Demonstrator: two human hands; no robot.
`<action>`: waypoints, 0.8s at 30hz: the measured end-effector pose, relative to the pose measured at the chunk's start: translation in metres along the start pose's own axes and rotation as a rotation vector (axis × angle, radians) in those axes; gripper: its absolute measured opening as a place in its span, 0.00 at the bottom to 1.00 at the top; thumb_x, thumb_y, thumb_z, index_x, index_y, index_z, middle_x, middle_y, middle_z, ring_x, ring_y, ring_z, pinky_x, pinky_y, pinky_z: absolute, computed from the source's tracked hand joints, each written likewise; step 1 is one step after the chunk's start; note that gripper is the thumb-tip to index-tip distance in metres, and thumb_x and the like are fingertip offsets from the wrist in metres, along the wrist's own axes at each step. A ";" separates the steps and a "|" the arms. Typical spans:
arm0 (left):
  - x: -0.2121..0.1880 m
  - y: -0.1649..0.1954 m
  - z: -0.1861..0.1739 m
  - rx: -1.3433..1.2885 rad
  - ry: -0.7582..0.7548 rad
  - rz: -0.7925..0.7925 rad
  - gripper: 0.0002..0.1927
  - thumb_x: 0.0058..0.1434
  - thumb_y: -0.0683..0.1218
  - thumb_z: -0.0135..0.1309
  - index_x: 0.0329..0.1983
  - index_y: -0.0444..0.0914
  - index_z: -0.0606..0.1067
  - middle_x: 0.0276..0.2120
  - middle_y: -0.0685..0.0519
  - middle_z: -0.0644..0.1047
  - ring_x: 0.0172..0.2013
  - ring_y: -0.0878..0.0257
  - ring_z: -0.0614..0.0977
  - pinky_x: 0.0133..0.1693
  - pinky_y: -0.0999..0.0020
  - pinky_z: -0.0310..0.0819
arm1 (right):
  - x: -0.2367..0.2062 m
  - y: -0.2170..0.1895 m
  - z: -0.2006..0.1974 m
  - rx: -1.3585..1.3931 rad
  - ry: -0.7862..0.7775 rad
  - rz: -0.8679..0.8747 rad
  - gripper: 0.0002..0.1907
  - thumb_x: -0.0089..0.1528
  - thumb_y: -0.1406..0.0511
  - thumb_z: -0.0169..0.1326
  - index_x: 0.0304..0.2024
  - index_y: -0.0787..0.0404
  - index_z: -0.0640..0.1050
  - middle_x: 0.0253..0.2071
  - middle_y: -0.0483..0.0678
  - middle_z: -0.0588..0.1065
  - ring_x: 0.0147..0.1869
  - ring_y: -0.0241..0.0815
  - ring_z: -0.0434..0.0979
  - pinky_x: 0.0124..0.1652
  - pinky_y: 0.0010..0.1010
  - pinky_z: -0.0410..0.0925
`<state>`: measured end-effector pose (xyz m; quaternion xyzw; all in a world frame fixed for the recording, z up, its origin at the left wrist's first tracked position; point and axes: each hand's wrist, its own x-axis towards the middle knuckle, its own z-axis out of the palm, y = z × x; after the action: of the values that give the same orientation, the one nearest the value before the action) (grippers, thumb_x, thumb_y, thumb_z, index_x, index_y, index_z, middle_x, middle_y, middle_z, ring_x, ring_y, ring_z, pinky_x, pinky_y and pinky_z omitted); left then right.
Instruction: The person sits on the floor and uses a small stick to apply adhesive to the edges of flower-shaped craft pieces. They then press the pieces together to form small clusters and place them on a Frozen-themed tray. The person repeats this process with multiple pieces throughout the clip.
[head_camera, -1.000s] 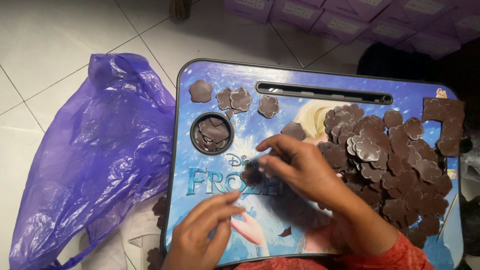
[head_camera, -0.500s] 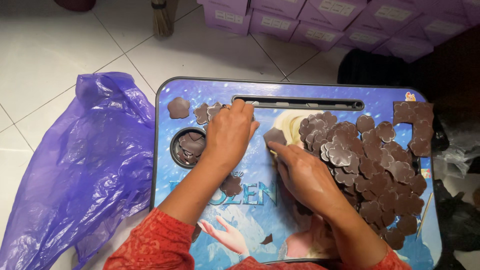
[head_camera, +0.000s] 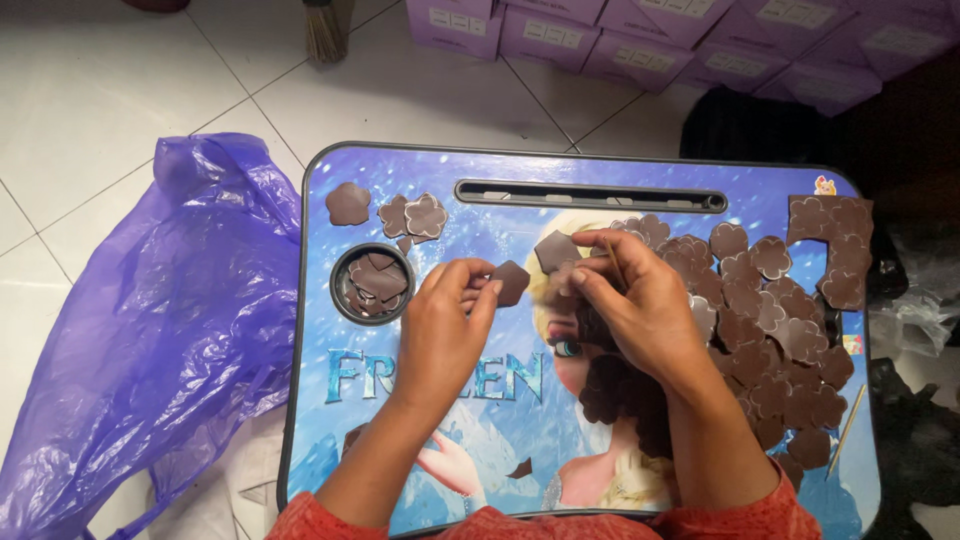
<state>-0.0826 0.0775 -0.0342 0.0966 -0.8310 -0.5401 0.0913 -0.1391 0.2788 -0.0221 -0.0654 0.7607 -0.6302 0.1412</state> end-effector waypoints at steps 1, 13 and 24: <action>-0.005 -0.001 -0.004 0.165 0.041 0.084 0.11 0.61 0.46 0.59 0.46 0.39 0.78 0.40 0.52 0.79 0.40 0.54 0.85 0.41 0.60 0.79 | -0.001 0.002 0.004 0.050 0.000 0.084 0.13 0.64 0.69 0.54 0.51 0.63 0.77 0.38 0.43 0.80 0.40 0.28 0.79 0.40 0.22 0.73; -0.009 -0.021 -0.012 0.441 0.006 0.316 0.17 0.55 0.48 0.65 0.47 0.42 0.80 0.45 0.52 0.76 0.49 0.49 0.74 0.49 0.53 0.69 | 0.001 0.000 0.034 -0.265 -0.014 0.009 0.11 0.61 0.68 0.59 0.46 0.62 0.82 0.38 0.45 0.81 0.37 0.31 0.78 0.35 0.26 0.72; -0.007 -0.028 -0.017 0.352 0.000 0.321 0.13 0.57 0.46 0.64 0.45 0.41 0.81 0.44 0.51 0.76 0.48 0.50 0.75 0.51 0.55 0.69 | 0.025 -0.019 0.045 -0.570 -0.102 -0.151 0.08 0.59 0.68 0.61 0.40 0.61 0.84 0.37 0.50 0.81 0.41 0.44 0.83 0.42 0.32 0.72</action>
<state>-0.0696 0.0538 -0.0531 -0.0223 -0.9172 -0.3653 0.1575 -0.1507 0.2261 -0.0147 -0.1904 0.8919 -0.3958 0.1081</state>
